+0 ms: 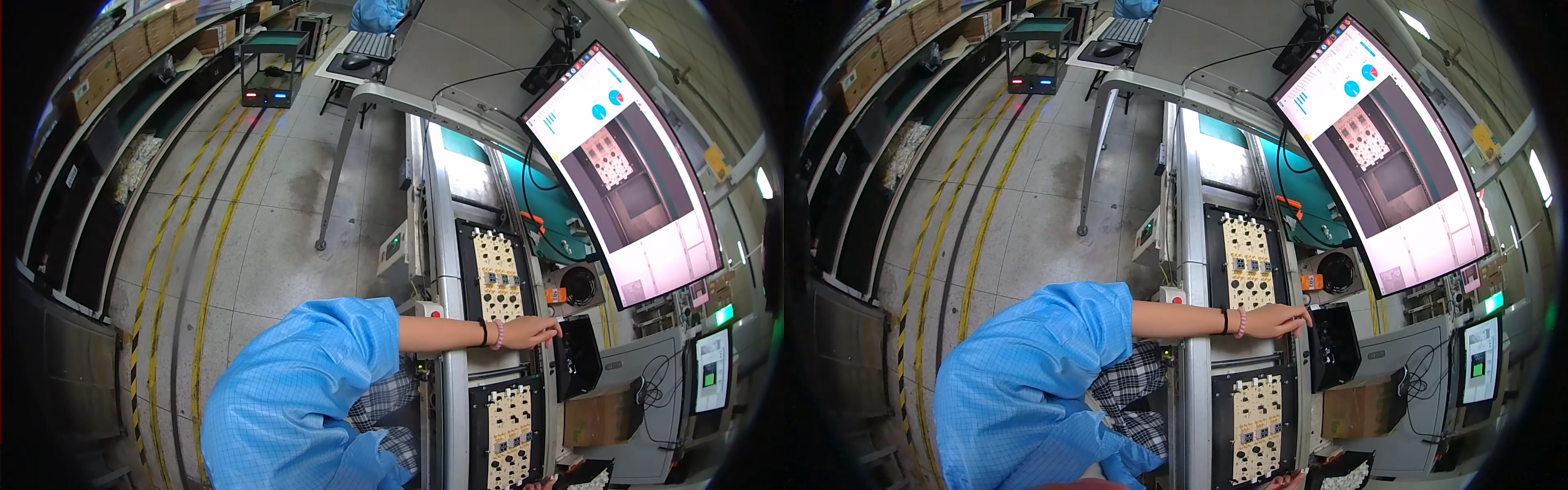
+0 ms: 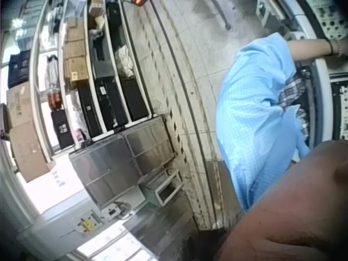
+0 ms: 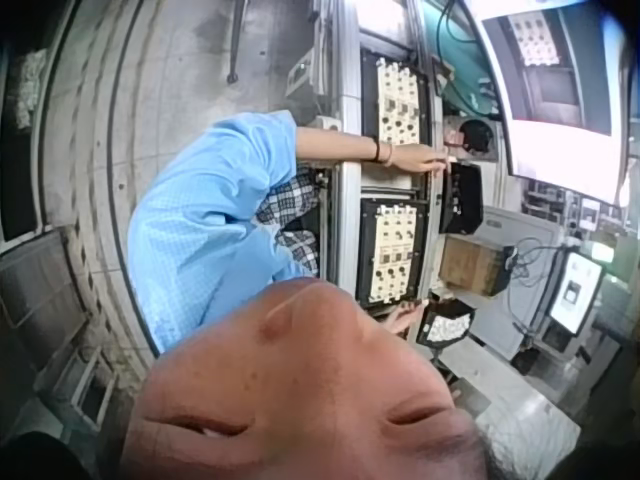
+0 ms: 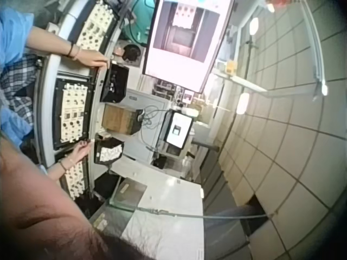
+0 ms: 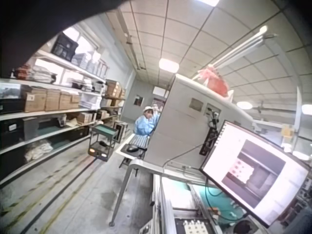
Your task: The person inserts small components onto circuit boards on an assembly conveyor by hand. The person stores a box in a metal cabinet and handles a wire on the floor.
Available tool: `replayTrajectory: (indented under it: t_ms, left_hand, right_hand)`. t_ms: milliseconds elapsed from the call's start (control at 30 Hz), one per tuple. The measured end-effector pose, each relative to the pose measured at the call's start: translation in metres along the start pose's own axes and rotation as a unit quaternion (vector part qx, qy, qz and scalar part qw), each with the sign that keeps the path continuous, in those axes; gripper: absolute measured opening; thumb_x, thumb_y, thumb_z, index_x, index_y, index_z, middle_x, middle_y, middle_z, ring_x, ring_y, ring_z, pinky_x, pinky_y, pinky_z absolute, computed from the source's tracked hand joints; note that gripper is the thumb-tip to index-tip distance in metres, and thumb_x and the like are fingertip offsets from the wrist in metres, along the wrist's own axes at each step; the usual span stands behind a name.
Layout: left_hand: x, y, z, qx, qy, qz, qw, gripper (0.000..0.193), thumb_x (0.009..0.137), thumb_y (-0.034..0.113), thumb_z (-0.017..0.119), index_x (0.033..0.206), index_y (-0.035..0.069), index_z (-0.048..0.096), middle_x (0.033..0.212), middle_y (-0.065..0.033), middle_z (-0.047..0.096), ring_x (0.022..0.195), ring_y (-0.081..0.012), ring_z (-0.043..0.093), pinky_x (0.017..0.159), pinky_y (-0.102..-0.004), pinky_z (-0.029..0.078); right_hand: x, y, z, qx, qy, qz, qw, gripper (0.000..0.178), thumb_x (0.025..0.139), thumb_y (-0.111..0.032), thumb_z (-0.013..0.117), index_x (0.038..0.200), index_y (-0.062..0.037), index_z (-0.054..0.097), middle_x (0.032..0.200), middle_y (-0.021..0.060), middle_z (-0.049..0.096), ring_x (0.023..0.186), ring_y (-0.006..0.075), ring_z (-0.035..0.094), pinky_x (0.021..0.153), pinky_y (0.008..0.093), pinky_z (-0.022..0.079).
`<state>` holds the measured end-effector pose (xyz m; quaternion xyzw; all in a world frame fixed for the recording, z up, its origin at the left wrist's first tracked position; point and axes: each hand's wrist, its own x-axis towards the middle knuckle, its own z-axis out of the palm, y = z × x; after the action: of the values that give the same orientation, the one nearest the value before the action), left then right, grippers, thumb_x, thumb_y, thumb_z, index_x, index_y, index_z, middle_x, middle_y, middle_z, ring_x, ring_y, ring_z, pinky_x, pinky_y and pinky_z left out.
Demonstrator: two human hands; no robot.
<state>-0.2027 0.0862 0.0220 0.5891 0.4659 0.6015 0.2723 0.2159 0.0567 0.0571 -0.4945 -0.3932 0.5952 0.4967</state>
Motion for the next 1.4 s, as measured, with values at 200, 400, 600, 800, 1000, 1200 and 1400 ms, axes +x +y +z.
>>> replayTrajectory:
  t_ms: [200, 400, 600, 800, 1000, 1200, 1400]
  left_hand:
    - [0.001, 0.0, 0.004, 0.011, 0.0, 0.017, 1.0, 0.025, 0.103, 0.023, 0.036, 0.114, 0.007, 0.053, 0.08, -0.0013, 0.064, 0.059, -0.0106, 0.059, 0.061, -0.0274, 0.049]
    - [0.004, 0.001, 0.002, 0.033, 0.006, 0.018, 0.999, 0.026, 0.102, 0.022, 0.036, 0.114, 0.008, 0.054, 0.081, -0.0018, 0.065, 0.059, -0.0113, 0.059, 0.062, -0.0277, 0.049]
    - [-0.01, 0.054, -0.064, -0.228, 0.068, -0.006, 0.971, 0.036, 0.102, 0.036, 0.042, 0.12, 0.007, 0.055, 0.087, 0.0005, 0.061, 0.064, -0.0036, 0.05, 0.055, -0.0177, 0.041]
    - [-0.131, 0.008, -0.147, -0.334, 0.241, -0.104, 0.905, 0.017, 0.102, 0.027, 0.047, 0.092, 0.016, 0.055, 0.066, 0.0098, 0.047, 0.052, -0.0001, 0.038, 0.045, -0.0185, 0.027]
    - [-0.343, -0.133, -0.213, -0.221, 0.442, -0.331, 0.804, 0.032, 0.1, 0.024, 0.048, 0.13, 0.013, 0.053, 0.107, 0.0028, 0.054, 0.087, -0.0081, 0.053, 0.07, -0.0231, 0.046]
    - [-0.425, -0.188, -0.17, -0.134, 0.372, -0.549, 0.736, 0.032, 0.099, 0.024, 0.048, 0.128, 0.012, 0.054, 0.107, 0.0012, 0.056, 0.087, -0.0099, 0.056, 0.071, -0.0252, 0.048]
    - [-0.489, -0.227, -0.146, -0.06, 0.248, -0.639, 0.725, 0.032, 0.099, 0.025, 0.048, 0.126, 0.011, 0.056, 0.107, -0.0004, 0.059, 0.088, -0.0117, 0.058, 0.071, -0.0274, 0.049]
  right_hand:
    - [-0.002, -0.002, 0.0, -0.038, 0.001, -0.037, 0.999, 0.025, 0.093, -0.032, 0.066, 0.083, -0.0131, 0.053, 0.067, -0.0045, 0.036, 0.062, 0.0076, 0.034, 0.055, 0.0263, 0.031]
    - [0.013, 0.013, -0.014, -0.021, -0.004, -0.06, 0.998, 0.019, 0.094, -0.029, 0.065, 0.088, -0.0126, 0.057, 0.067, -0.0047, 0.038, 0.06, 0.0085, 0.035, 0.053, 0.0248, 0.03]
    - [0.058, 0.012, -0.076, -0.026, -0.049, -0.171, 0.984, 0.026, 0.1, -0.019, 0.052, 0.121, -0.0053, 0.056, 0.077, -0.005, 0.049, 0.061, 0.0027, 0.039, 0.053, 0.0197, 0.031]
    - [0.026, 0.0, -0.065, -0.059, 0.002, -0.119, 0.991, 0.028, 0.096, -0.024, 0.059, 0.12, -0.0092, 0.059, 0.083, -0.0112, 0.051, 0.061, -0.0028, 0.034, 0.052, 0.0157, 0.027]
    - [0.06, 0.063, -0.112, 0.08, -0.001, -0.105, 0.991, 0.025, 0.093, -0.025, 0.064, 0.111, -0.0069, 0.06, 0.09, -0.0047, 0.058, 0.061, -0.0013, 0.039, 0.05, 0.0137, 0.028]
    - [0.062, 0.06, -0.122, 0.184, 0.033, -0.076, 0.979, 0.022, 0.095, -0.021, 0.063, 0.11, -0.0061, 0.06, 0.091, -0.0033, 0.059, 0.058, -0.0002, 0.04, 0.046, 0.0143, 0.029]
    - [0.08, 0.078, -0.107, 0.213, 0.017, -0.027, 0.976, 0.012, 0.096, -0.022, 0.06, 0.097, -0.01, 0.062, 0.066, -0.0055, 0.055, 0.046, 0.0013, 0.044, 0.038, 0.0165, 0.035]
